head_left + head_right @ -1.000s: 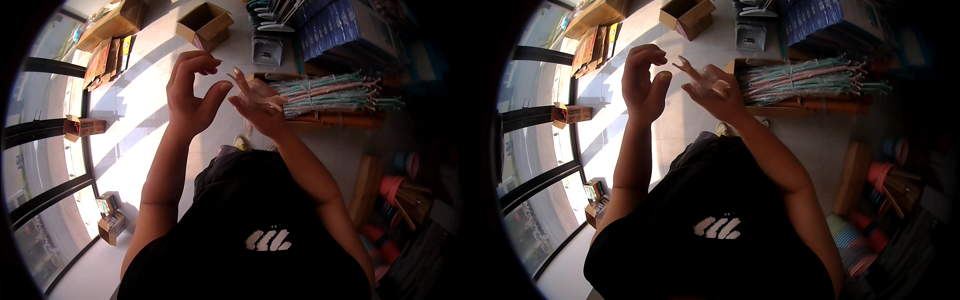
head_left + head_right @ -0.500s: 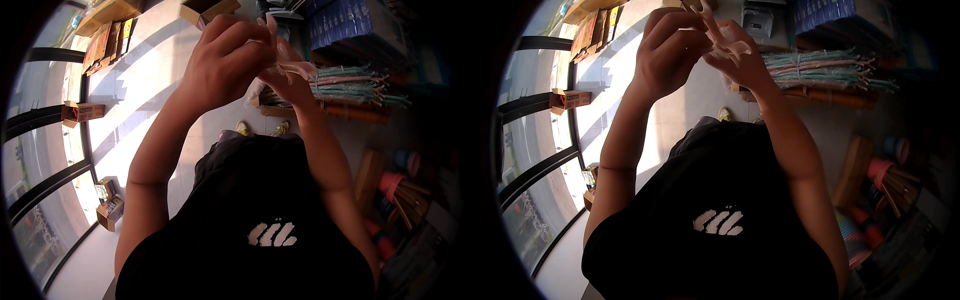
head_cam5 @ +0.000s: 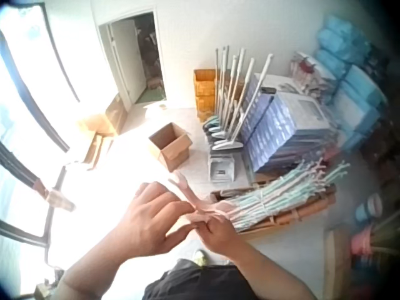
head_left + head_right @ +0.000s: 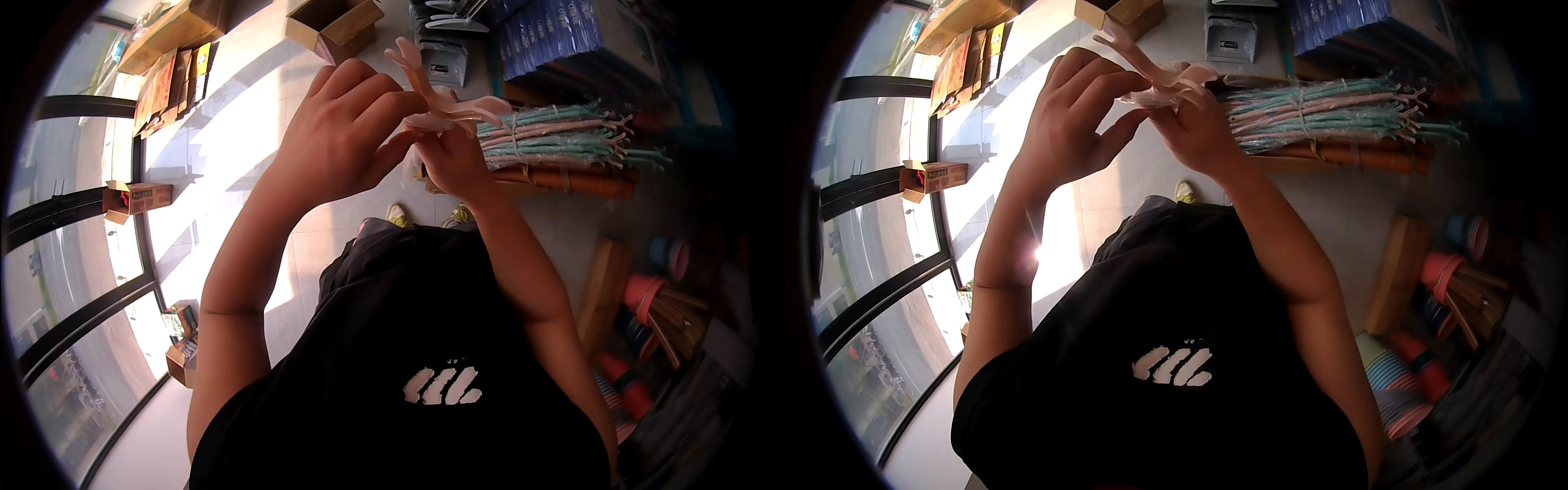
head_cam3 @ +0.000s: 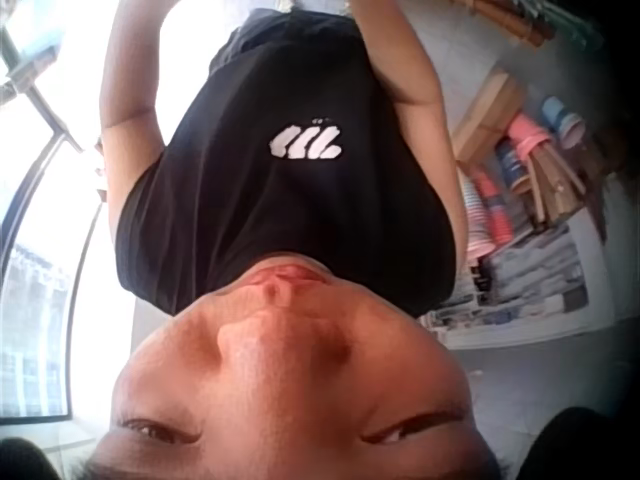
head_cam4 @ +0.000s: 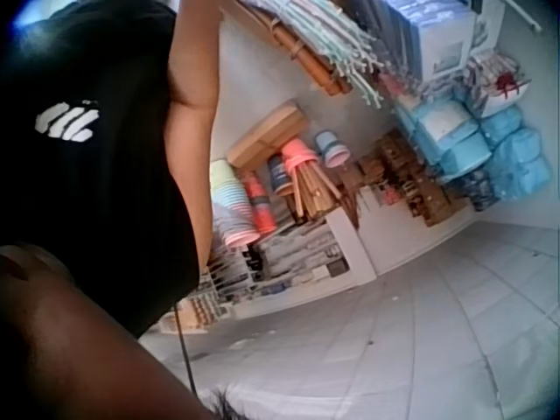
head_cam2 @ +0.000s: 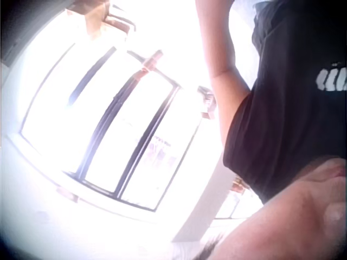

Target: The person unpacks plastic clothes hangers from a cardboard box. They remove the hangers one by one, unwrap the plastic packaging, and place the individual hangers into a separate empty box on the floor.

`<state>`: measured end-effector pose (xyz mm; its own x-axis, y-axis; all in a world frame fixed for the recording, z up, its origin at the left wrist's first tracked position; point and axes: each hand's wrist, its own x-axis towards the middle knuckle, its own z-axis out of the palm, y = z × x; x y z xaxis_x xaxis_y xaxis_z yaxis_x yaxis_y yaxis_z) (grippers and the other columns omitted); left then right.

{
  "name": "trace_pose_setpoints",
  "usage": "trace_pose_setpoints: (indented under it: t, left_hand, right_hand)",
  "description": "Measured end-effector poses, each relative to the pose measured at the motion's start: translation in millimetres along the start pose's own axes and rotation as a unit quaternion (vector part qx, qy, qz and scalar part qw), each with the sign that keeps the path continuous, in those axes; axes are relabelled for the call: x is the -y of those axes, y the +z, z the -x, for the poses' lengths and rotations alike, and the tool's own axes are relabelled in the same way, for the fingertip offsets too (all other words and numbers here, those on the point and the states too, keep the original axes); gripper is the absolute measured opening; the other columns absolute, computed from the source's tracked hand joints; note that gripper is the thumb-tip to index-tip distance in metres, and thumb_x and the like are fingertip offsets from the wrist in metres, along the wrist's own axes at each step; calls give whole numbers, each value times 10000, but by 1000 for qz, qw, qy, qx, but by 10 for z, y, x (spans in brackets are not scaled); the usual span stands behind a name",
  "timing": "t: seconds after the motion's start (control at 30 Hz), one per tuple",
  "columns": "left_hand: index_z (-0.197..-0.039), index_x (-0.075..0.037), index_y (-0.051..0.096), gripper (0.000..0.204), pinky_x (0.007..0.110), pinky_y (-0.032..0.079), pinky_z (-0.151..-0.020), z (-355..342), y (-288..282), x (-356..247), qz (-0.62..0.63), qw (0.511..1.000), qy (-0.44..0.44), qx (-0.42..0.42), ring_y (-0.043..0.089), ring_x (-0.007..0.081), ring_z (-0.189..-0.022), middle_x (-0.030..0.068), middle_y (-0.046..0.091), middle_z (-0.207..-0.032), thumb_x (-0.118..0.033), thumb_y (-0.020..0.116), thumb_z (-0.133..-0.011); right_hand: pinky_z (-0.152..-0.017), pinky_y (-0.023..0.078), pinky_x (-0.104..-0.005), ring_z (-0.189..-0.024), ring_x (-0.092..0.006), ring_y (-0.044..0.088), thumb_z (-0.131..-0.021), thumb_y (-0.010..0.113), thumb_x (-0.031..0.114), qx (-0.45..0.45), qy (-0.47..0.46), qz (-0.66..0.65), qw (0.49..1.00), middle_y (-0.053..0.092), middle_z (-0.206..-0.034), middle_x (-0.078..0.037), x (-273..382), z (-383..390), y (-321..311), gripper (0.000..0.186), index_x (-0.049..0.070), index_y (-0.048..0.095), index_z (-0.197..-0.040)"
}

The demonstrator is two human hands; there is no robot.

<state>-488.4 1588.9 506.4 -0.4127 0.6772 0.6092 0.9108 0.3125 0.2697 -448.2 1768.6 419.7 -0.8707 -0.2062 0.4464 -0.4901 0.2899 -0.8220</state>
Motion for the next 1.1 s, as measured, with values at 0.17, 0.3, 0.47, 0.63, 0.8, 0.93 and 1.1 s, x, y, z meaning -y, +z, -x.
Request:
trace_pose_setpoints:
  t: [0.17,0.3,0.47,0.63,0.8,0.93,1.1]
  left_hand:
    - [-818,-93,649,229,365,435,-766,-57,-90,-223,-18,1000,-13,15,537,245,-855,21,596,-849,-151,786,-645]
    - [-836,-142,674,199,343,393,-752,64,98,-395,-57,997,-49,-7,535,221,-828,-12,599,-855,-131,760,-657]
    - [-880,-173,669,255,345,343,-789,135,250,-523,-138,985,-42,-91,518,197,-880,-44,603,-927,-136,720,-632]
    - [-893,-175,664,252,358,324,-801,171,305,-574,-139,980,-53,-134,503,206,-939,-38,599,-974,-145,704,-646]
    - [-892,-169,649,270,366,323,-799,173,282,-697,-135,981,-54,-129,482,214,-982,-20,588,-1008,-126,691,-628]
    - [-946,-153,624,324,381,321,-810,116,349,-753,-179,976,-72,-104,470,244,-984,-4,582,-1025,-105,654,-627]
    - [-957,-167,638,334,376,319,-827,110,419,-827,-164,974,-98,-124,473,243,-996,0,584,-1033,-99,653,-630]
  right_hand:
    - [-808,487,-408,-1039,-343,553,-770,589,-35,-13,20,72,997,462,-1169,-195,67,-12,134,574,112,417,-1297]
    - [-874,498,-411,-1132,-359,510,-770,646,12,11,2,103,995,375,-1309,-170,201,-29,151,632,187,373,-1312]
    - [-758,555,-384,-975,-336,621,-777,691,70,-34,0,239,970,374,-1376,-136,401,-59,63,621,191,382,-1302]
    - [-651,574,-292,-783,-256,677,-824,690,137,-81,-50,267,959,382,-1420,-100,529,-108,3,573,215,392,-1307]
    - [-606,555,-236,-695,-185,659,-822,709,213,-145,-69,349,923,324,-1468,-78,537,-85,39,531,279,464,-1288]
    - [-569,528,-203,-645,-145,635,-808,717,233,-191,-112,427,877,273,-1499,-71,461,-112,73,517,325,517,-1275]
    - [-681,543,-313,-855,-244,646,-818,693,82,-188,-40,334,923,592,-1131,-140,510,-7,132,607,96,420,-1360]
